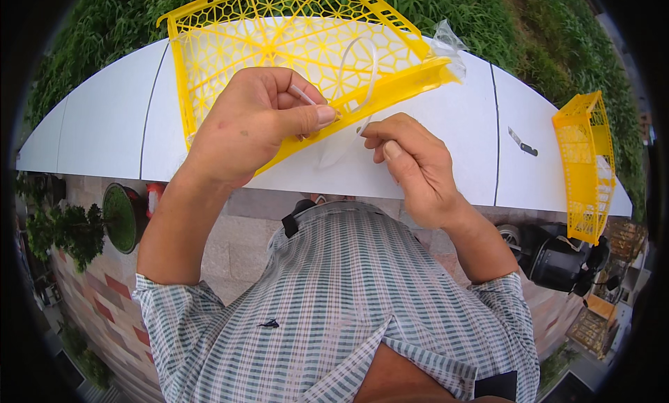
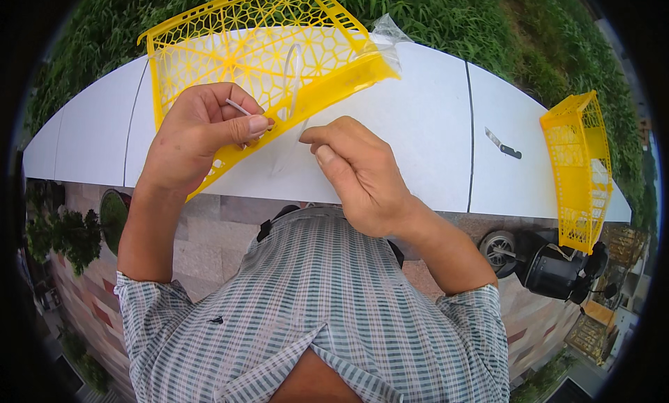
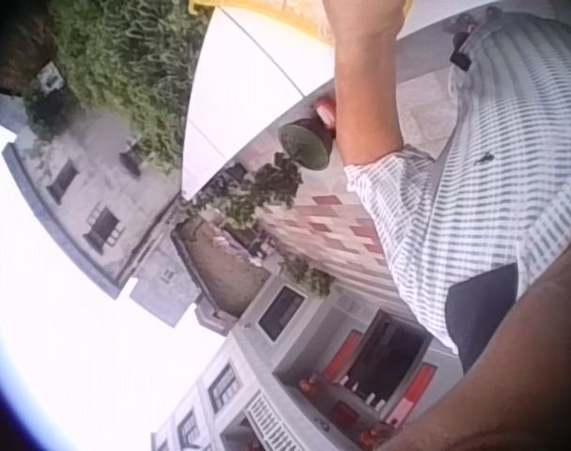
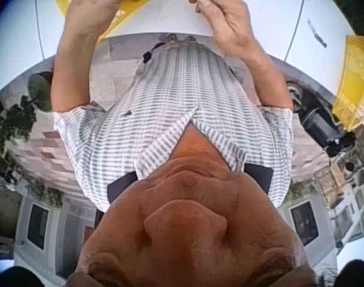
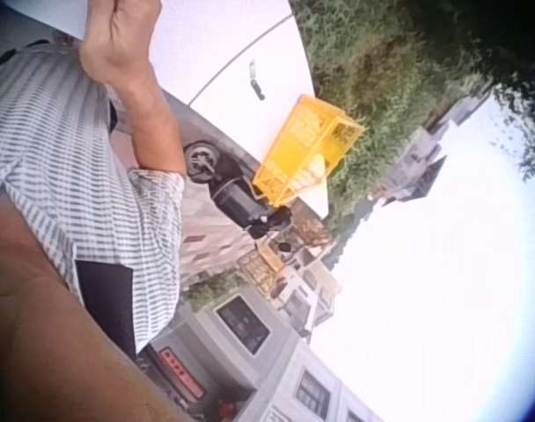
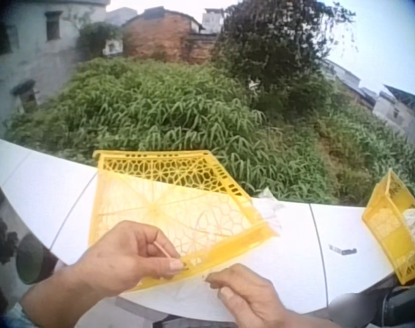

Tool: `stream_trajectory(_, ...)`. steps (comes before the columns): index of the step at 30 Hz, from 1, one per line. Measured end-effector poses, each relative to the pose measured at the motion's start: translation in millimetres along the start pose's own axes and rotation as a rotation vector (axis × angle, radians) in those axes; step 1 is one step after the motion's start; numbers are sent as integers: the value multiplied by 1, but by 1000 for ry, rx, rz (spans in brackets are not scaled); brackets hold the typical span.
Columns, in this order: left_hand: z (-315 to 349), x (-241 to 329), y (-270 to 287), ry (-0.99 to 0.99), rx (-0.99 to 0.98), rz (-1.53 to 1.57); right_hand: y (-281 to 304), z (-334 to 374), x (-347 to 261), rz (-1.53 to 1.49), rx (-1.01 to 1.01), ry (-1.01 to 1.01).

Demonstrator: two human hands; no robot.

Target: The person assembles a yellow plastic crate by threading a white zip tie through its frame and tightening it. The person repeatedly adjusts the crate and the zip tie to secure the structure.

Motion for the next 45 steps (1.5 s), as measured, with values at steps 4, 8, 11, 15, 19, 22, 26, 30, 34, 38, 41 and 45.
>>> stream_trajectory(4,0,1,-2,-4,-18,-23,-23,0,3,-228,33,-152)
stream_trajectory(8,3,5,-4,17,-16,-71,-26,-6,3,-397,28,-293)
stream_trajectory(11,3,3,-3,11,-16,-71,-23,-11,-8,-575,15,-419)
stream_trajectory(15,4,6,-4,0,-21,-66,-24,-11,0,-564,15,-468)
stream_trajectory(19,6,6,-3,-24,-19,-59,-18,-14,2,-339,38,-505)
stream_trajectory(22,5,5,-3,-15,-42,-35,-21,-16,-1,-265,107,-428)
stream_trajectory(26,4,3,-5,-17,-21,-63,-24,-16,2,-280,122,-364)
stream_trajectory(30,4,2,-5,-13,-23,-67,-25,-18,3,-158,212,-248)
stream_trajectory(34,5,3,-7,-22,-18,-70,-20,-17,3,-94,236,-237)
stream_trajectory(38,4,6,-7,26,-44,-123,-21,-17,5,-76,202,-196)
stream_trajectory(41,7,5,-9,24,-36,-124,-21,-16,12,-130,156,-210)
stream_trajectory(45,7,2,-8,13,-43,-79,-25,-13,10,-206,129,-257)
Point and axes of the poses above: each hand's wrist, its own z-axis away from the middle knuckle, its own y-axis out of the back of the hand, x = y × z, the point moved 2 cm from there along -z, towards the middle knuckle, and after that the axes turned 14 degrees about -y, right-handed, at the moved point
